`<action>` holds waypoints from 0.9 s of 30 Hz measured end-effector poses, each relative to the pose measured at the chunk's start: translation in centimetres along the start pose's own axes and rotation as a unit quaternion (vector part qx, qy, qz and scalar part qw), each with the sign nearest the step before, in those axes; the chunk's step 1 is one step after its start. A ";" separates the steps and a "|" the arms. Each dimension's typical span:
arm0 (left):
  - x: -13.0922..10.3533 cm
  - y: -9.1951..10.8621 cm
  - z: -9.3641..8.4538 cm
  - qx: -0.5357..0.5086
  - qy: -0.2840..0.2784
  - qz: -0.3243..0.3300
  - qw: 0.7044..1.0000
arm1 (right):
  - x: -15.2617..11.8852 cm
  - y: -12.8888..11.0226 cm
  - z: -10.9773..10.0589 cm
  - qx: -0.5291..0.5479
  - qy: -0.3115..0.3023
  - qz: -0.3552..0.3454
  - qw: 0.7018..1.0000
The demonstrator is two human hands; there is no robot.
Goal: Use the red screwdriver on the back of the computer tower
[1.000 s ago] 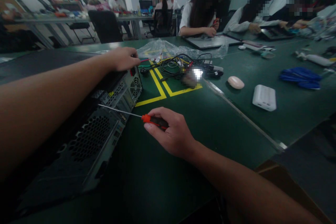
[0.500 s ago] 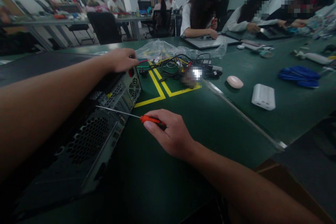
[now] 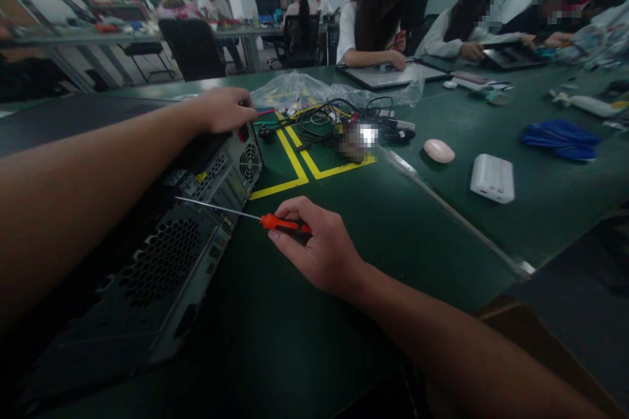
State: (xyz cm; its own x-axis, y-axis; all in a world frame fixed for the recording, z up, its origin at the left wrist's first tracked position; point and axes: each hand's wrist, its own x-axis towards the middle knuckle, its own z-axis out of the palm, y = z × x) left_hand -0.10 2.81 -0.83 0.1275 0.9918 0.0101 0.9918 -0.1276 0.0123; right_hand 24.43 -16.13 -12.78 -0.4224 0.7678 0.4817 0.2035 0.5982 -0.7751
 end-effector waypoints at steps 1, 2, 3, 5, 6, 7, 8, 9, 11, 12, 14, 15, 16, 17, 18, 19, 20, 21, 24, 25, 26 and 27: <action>-0.1 0.1 -0.1 0.002 -0.001 0.000 1.000 | 0.0 0.0 0.0 -0.001 0.001 -0.002 1.000; -0.1 0.2 -0.1 0.005 -0.002 -0.001 1.000 | 0.0 0.0 0.0 -0.001 0.002 -0.003 1.000; -0.2 0.2 -0.1 0.007 -0.002 -0.002 1.000 | 0.0 0.0 -0.1 -0.001 0.002 -0.004 1.000; -0.3 0.3 -0.2 0.008 0.002 -0.003 1.000 | 0.0 0.0 -0.1 0.000 0.000 -0.001 1.000; -0.3 0.4 -0.2 0.007 0.003 -0.002 1.000 | 0.0 0.0 -0.1 0.000 -0.001 0.002 1.000; -0.2 0.4 -0.2 0.007 0.003 0.001 1.000 | 0.0 0.0 -0.1 0.000 -0.003 0.005 1.000; -0.2 0.3 -0.1 0.006 0.001 0.003 1.000 | 0.0 0.0 -0.1 -0.001 -0.005 0.006 1.000; -0.1 0.3 -0.1 0.006 0.002 0.005 1.000 | 0.0 0.0 -0.1 -0.001 -0.005 0.003 1.000; 0.1 0.1 0.0 0.005 0.003 0.004 1.000 | -0.1 0.0 -0.1 0.000 -0.003 -0.004 1.000; 0.1 0.1 0.0 0.005 0.003 0.003 1.000 | -0.1 0.0 -0.1 0.002 0.000 -0.008 1.000; 0.1 -0.1 0.1 0.001 0.007 0.002 1.000 | -0.1 0.0 -0.1 0.005 0.005 -0.011 1.000; 0.1 -0.1 0.0 -0.003 0.007 0.003 1.000 | 0.0 -0.1 -0.1 0.005 0.006 -0.012 1.000; 0.1 -0.1 0.0 -0.008 0.007 0.004 1.000 | 0.0 -0.1 -0.1 0.005 0.005 -0.012 1.000; 0.0 -0.1 -0.1 -0.014 0.006 0.004 1.000 | 0.0 -0.1 -0.1 0.004 0.003 -0.011 1.000; 0.0 -0.1 -0.1 -0.019 0.005 0.003 1.000 | 0.0 -0.1 -0.1 0.003 0.001 -0.009 1.000; 0.0 -0.1 -0.1 -0.024 0.003 0.003 1.000 | 0.0 -0.1 -0.1 0.001 -0.001 -0.006 1.000; 0.0 -0.2 -0.1 -0.026 0.002 0.004 1.000 | 0.1 -0.1 -0.1 0.001 -0.002 -0.004 1.000; 0.1 -0.2 0.0 -0.026 0.003 0.005 1.000 | 0.1 -0.1 -0.1 0.000 -0.003 -0.001 1.000; 0.4 -0.5 0.2 -0.015 0.012 0.006 1.000 | 0.1 -0.1 -0.1 0.004 0.001 -0.007 1.000; 0.4 -0.5 0.2 -0.012 0.012 0.006 1.000 | 0.1 -0.1 -0.1 0.007 0.002 -0.011 1.000; 0.4 -0.5 0.2 -0.010 0.011 0.006 1.000 | 0.1 -0.1 -0.1 0.008 0.003 -0.013 1.000; 0.4 -0.5 0.2 -0.010 0.007 0.004 1.000 | 0.1 -0.1 -0.1 0.009 0.003 -0.013 1.000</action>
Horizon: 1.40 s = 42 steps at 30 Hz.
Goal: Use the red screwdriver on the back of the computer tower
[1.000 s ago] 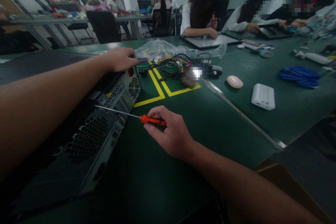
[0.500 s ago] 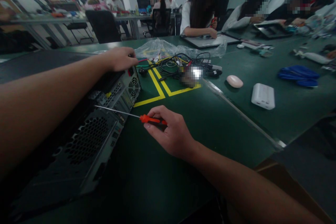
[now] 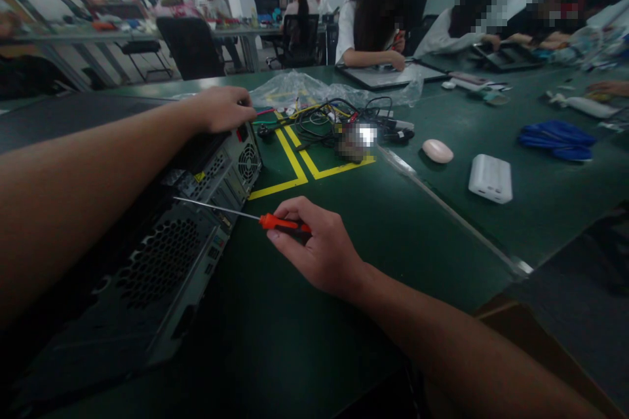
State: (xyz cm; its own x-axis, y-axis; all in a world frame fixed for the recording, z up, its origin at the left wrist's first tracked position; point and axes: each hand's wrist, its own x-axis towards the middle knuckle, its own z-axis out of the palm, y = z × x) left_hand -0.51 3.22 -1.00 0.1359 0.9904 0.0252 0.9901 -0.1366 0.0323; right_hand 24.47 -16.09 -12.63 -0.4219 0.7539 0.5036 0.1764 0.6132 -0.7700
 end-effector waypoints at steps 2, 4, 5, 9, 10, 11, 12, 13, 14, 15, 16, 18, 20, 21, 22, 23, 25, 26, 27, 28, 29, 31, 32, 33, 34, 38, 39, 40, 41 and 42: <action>-0.3 0.2 -0.2 -0.002 -0.005 -0.002 1.000 | 0.0 0.0 0.0 -0.001 0.000 0.006 1.000; -0.6 0.5 -0.4 -0.001 -0.003 -0.004 1.000 | -0.1 0.0 0.0 -0.003 -0.001 0.012 1.000; -0.7 0.5 -0.4 0.001 -0.001 -0.003 1.000 | -0.1 0.1 0.0 -0.003 -0.002 0.012 1.000; -0.5 0.3 -0.3 0.009 0.000 0.005 1.000 | -0.1 0.0 0.0 0.000 -0.001 0.008 1.000; -0.3 0.1 -0.2 0.007 0.001 0.004 1.000 | -0.1 0.0 0.0 -0.001 0.000 0.009 1.000; -0.1 -0.1 -0.1 0.004 0.002 0.003 1.000 | -0.1 0.0 0.0 -0.002 0.000 0.011 1.000; 0.1 -0.2 0.1 0.001 0.005 0.002 1.000 | -0.1 0.0 0.0 -0.003 0.001 0.012 1.000; 0.3 -0.4 0.2 0.000 0.006 0.003 1.000 | -0.1 0.0 0.0 -0.002 0.001 0.012 1.000; 0.4 -0.5 0.3 0.000 0.008 0.006 1.000 | -0.1 0.0 0.0 -0.002 0.004 0.009 1.000; 0.4 -0.5 0.4 0.001 0.010 0.008 1.000 | -0.1 0.0 0.0 -0.002 0.009 0.005 1.000; 0.4 -0.5 0.4 0.003 0.011 0.008 1.000 | -0.1 0.0 0.0 -0.003 0.013 0.002 1.000; 0.2 -0.3 0.3 0.004 0.011 0.002 1.000 | -0.1 0.0 -0.1 -0.007 0.021 0.001 1.000; -0.1 0.1 0.0 0.003 0.004 -0.004 1.000 | 0.0 0.0 -0.1 -0.012 0.024 -0.001 1.000; -0.3 0.3 -0.1 0.003 -0.002 -0.003 1.000 | 0.1 0.0 -0.1 -0.014 0.023 -0.004 1.000; -0.4 0.5 -0.3 0.003 -0.005 -0.003 1.000 | 0.1 0.0 -0.1 -0.014 0.021 -0.007 1.000; -0.6 0.7 -0.4 0.002 -0.007 -0.002 1.000 | 0.1 0.0 -0.1 -0.013 0.020 -0.009 1.000; -0.8 0.9 -0.5 0.002 -0.008 -0.003 1.000 | 0.1 0.0 -0.1 -0.011 0.016 -0.006 1.000; -0.8 1.0 -0.5 0.003 -0.008 -0.003 1.000 | 0.1 0.0 -0.1 -0.008 0.016 -0.002 1.000; -0.8 1.0 -0.6 0.004 -0.008 -0.003 1.000 | 0.1 -0.1 0.0 -0.004 0.015 0.004 1.000; -0.8 1.0 -0.5 0.004 -0.007 -0.003 1.000 | 0.0 -0.1 0.0 0.000 0.013 0.011 1.000; -0.8 0.9 -0.5 0.004 -0.007 -0.003 1.000 | -0.1 -0.1 0.1 0.004 0.009 0.019 1.000; -0.6 0.7 -0.4 0.004 -0.007 -0.002 1.000 | -0.1 -0.1 0.2 0.006 0.003 0.031 0.999; -0.5 0.5 -0.3 0.003 -0.006 -0.002 1.000 | -0.2 -0.1 0.2 0.004 0.001 0.034 0.999; -0.3 0.3 -0.2 0.003 -0.005 -0.002 1.000 | -0.2 -0.1 0.2 0.002 0.000 0.034 0.999; -0.1 0.0 0.0 0.002 -0.003 -0.002 1.000 | -0.2 -0.1 0.2 0.001 0.001 0.032 0.999; 0.8 -0.9 0.7 -0.005 0.012 -0.006 1.000 | -0.2 0.0 0.2 0.002 -0.002 0.027 1.000; 1.0 -1.0 0.8 -0.005 0.012 -0.005 1.000 | -0.1 0.0 0.2 0.002 -0.002 0.028 1.000; 1.1 -1.1 0.9 -0.006 0.013 -0.003 1.000 | -0.1 0.0 0.2 0.001 -0.004 0.029 1.000; 1.2 -1.2 0.9 -0.007 0.013 0.001 1.000 | -0.1 0.0 0.2 0.000 -0.005 0.030 1.000; 1.2 -1.2 0.9 -0.007 0.013 0.006 1.000 | -0.1 0.0 0.2 0.000 -0.006 0.031 1.000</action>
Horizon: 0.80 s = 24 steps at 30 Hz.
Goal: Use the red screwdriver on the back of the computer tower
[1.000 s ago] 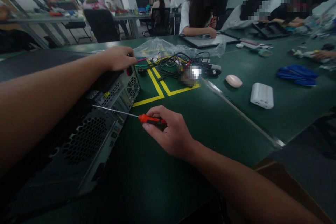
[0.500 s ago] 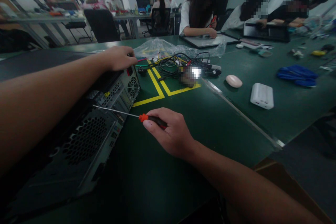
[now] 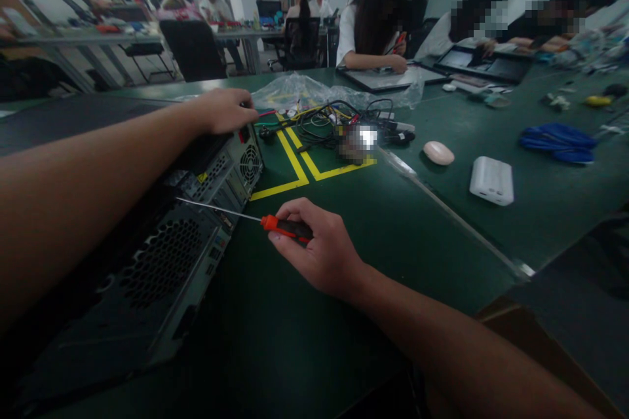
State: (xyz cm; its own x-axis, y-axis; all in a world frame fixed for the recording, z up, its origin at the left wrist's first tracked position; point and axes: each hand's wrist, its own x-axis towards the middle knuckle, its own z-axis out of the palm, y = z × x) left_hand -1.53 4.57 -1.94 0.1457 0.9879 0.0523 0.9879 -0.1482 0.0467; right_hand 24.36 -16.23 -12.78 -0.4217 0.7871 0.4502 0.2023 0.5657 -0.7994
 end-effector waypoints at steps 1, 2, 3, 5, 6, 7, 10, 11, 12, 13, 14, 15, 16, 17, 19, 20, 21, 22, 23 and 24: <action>0.0 0.0 0.0 0.000 0.001 0.003 1.000 | 0.0 0.0 0.0 0.000 -0.001 0.000 1.000; 0.0 0.0 0.0 0.000 0.002 0.005 1.000 | 0.0 0.0 0.0 0.002 -0.001 -0.001 1.000; 0.0 0.0 0.0 0.000 0.003 0.005 1.000 | 0.0 0.0 0.0 0.004 0.001 -0.003 1.000; -0.1 0.1 0.0 0.001 0.003 -0.001 1.000 | 0.0 0.0 0.0 0.007 0.003 -0.006 1.000; 0.0 0.1 -0.1 0.001 0.002 -0.003 1.000 | 0.0 0.0 0.0 0.006 0.003 -0.006 1.000; 0.0 0.1 -0.1 0.000 0.003 -0.002 1.000 | 0.0 0.0 0.0 0.005 0.003 -0.005 1.000; 0.0 0.0 0.0 0.002 0.004 0.005 1.000 | 0.1 -0.1 -0.1 -0.002 0.000 0.003 1.000; 0.0 0.0 -0.1 0.004 0.005 0.006 1.000 | 0.1 -0.1 -0.1 -0.001 -0.001 0.004 1.000; 0.0 0.0 -0.1 0.006 0.004 0.006 1.000 | 0.1 -0.1 -0.1 0.000 -0.001 0.005 1.000; 0.0 0.0 -0.1 0.007 0.003 0.006 1.000 | 0.0 -0.1 0.0 0.002 -0.001 0.003 1.000; 0.0 0.0 -0.1 0.007 0.003 0.007 1.000 | 0.0 -0.1 0.0 0.003 0.001 0.000 1.000; 0.0 0.0 -0.1 0.006 0.002 0.008 1.000 | 0.0 0.0 0.0 0.005 0.003 -0.005 1.000; 0.0 0.0 -0.1 0.005 0.002 0.007 1.000 | 0.0 0.0 0.0 0.004 0.004 -0.009 1.000; 0.0 0.1 -0.1 0.005 0.001 0.005 1.000 | 0.0 0.1 0.0 0.003 0.005 -0.010 1.000; 0.0 0.2 0.0 0.009 0.001 -0.004 1.000 | 0.0 0.1 0.0 0.000 0.004 -0.007 1.000; 0.0 0.2 0.0 0.011 0.002 -0.007 1.000 | 0.0 0.2 0.0 -0.002 0.002 -0.002 1.000; 0.0 0.2 0.1 0.013 0.005 -0.007 1.000 | 0.0 0.2 0.0 -0.002 0.001 0.001 1.000; 0.0 0.2 0.2 0.014 0.008 -0.006 1.000 | 0.0 0.1 0.0 -0.002 0.001 0.004 1.000; 0.0 0.2 0.2 0.014 0.011 -0.005 1.000 | 0.0 0.1 0.0 -0.001 0.001 0.004 1.000; 0.0 0.2 0.2 0.015 0.014 -0.005 1.000 | 0.0 0.1 0.0 0.000 0.000 0.001 1.000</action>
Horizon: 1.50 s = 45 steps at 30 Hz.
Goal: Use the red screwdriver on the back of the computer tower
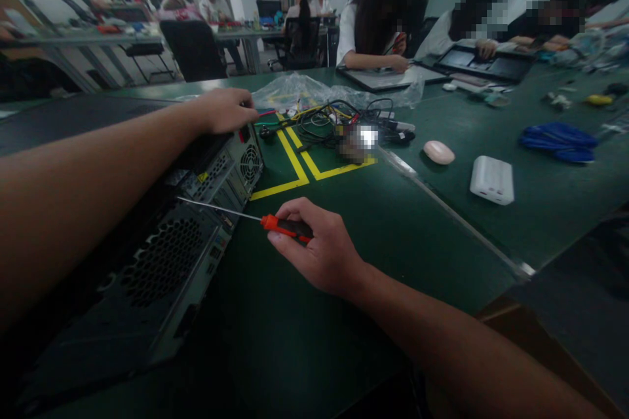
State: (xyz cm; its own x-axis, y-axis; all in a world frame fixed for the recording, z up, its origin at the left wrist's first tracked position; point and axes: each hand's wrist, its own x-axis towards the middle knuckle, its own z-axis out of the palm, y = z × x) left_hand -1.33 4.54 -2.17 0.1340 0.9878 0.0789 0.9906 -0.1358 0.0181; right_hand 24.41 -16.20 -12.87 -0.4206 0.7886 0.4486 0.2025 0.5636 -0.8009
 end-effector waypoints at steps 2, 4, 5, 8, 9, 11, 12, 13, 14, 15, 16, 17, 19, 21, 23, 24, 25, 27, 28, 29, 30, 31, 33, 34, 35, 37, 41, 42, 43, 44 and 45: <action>0.0 0.0 0.0 0.002 0.000 -0.005 1.000 | 0.0 0.0 0.0 0.002 0.000 -0.006 1.000; 0.0 0.0 0.0 0.003 -0.001 -0.006 1.000 | 0.0 0.0 0.0 -0.001 0.002 -0.006 1.000; 0.0 0.0 -0.1 0.003 -0.002 -0.004 1.000 | 0.0 0.0 0.0 -0.002 0.002 -0.005 1.000; -0.3 0.3 -0.4 0.002 -0.007 -0.002 1.000 | 0.1 0.0 0.0 -0.005 -0.001 0.000 1.000; -0.4 0.4 -0.5 0.003 -0.010 -0.004 1.000 | 0.1 0.0 0.0 -0.005 -0.002 0.000 1.000; -0.8 0.8 -0.8 0.005 -0.017 -0.006 1.000 | 0.1 0.0 0.0 -0.003 -0.002 -0.002 1.000; -1.0 1.0 -0.9 0.006 -0.018 -0.009 1.000 | 0.1 0.0 0.0 -0.001 0.000 -0.005 1.000; -1.1 1.2 -1.0 0.007 -0.018 -0.010 1.000 | 0.1 0.0 -0.1 0.001 0.001 -0.008 1.000; -1.3 1.3 -1.1 0.009 -0.019 -0.011 1.000 | 0.0 0.0 -0.1 0.003 0.001 -0.011 1.000; -1.4 1.5 -1.2 0.010 -0.020 -0.012 1.000 | 0.0 0.0 -0.1 0.004 0.003 -0.014 1.000; -1.5 1.6 -1.3 0.011 -0.023 -0.013 1.000 | 0.0 0.0 -0.1 0.004 0.004 -0.015 1.000; -1.6 1.7 -1.3 0.011 -0.024 -0.014 1.000 | 0.0 0.0 -0.1 0.003 0.005 -0.015 1.000; -1.6 1.8 -1.4 0.013 -0.027 -0.013 0.999 | 0.0 0.0 -0.1 0.000 0.007 -0.016 1.000; -1.6 1.8 -1.4 0.014 -0.025 -0.014 0.999 | 0.0 0.0 0.0 -0.003 0.007 -0.014 1.000; -1.6 1.9 -1.4 0.014 -0.027 -0.013 0.999 | 0.0 0.0 0.0 -0.006 0.006 -0.010 1.000; -1.6 1.9 -1.5 0.013 -0.030 -0.013 0.999 | 0.0 -0.1 0.0 -0.007 0.006 -0.008 1.000; -1.6 2.0 -1.5 0.012 -0.030 -0.013 0.999 | 0.0 -0.1 -0.1 -0.008 0.008 -0.009 1.000; -1.7 2.2 -1.7 0.011 -0.036 -0.014 0.999 | 0.1 -0.2 -0.1 -0.008 0.014 -0.017 1.000; -1.8 2.2 -1.7 0.012 -0.039 -0.016 0.999 | 0.1 -0.2 -0.2 -0.008 0.016 -0.022 1.000; -1.9 2.3 -1.8 0.013 -0.041 -0.017 0.999 | 0.1 -0.2 -0.2 -0.010 0.017 -0.026 0.999; -2.0 2.4 -1.9 0.013 -0.044 -0.018 0.999 | 0.1 -0.2 -0.3 -0.012 0.017 -0.026 0.999; -2.0 2.5 -2.0 0.012 -0.047 -0.018 0.999 | 0.1 -0.2 -0.3 -0.015 0.014 -0.023 1.000; -2.0 2.5 -2.0 0.009 -0.044 -0.015 0.999 | 0.2 -0.2 -0.3 -0.021 0.005 -0.012 1.000; -2.0 2.4 -1.9 0.007 -0.041 -0.016 0.999 | 0.2 -0.2 -0.3 -0.023 0.000 -0.008 1.000; -1.9 2.3 -1.9 0.006 -0.038 -0.017 0.999 | 0.3 -0.2 -0.3 -0.023 -0.004 -0.005 1.000; -1.7 2.0 -1.6 0.006 -0.035 -0.018 0.999 | 0.3 -0.2 -0.2 -0.018 -0.006 -0.008 1.000; -1.2 1.3 -1.1 0.010 -0.026 -0.015 1.000 | 0.1 -0.2 -0.1 -0.007 -0.003 -0.008 1.000; -1.2 1.2 -1.1 0.010 -0.020 -0.014 1.000 | 0.1 -0.2 -0.2 -0.007 -0.002 -0.005 1.000; -1.1 1.2 -1.1 0.009 -0.017 -0.012 1.000 | 0.1 -0.3 -0.2 -0.007 -0.003 -0.001 1.000; -1.2 1.2 -1.1 0.006 -0.020 -0.011 1.000 | 0.0 -0.3 -0.2 -0.007 -0.002 0.002 1.000; -1.2 1.2 -1.2 0.001 -0.023 -0.012 1.000 | 0.0 -0.3 -0.2 -0.008 -0.003 0.003 1.000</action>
State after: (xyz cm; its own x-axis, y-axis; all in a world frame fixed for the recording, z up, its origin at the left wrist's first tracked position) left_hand -0.33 3.12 -1.02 0.1121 0.9932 0.0327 0.9935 -0.1127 0.0166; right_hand 24.50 -16.28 -12.56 -0.4242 0.7910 0.4409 0.2193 0.5621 -0.7974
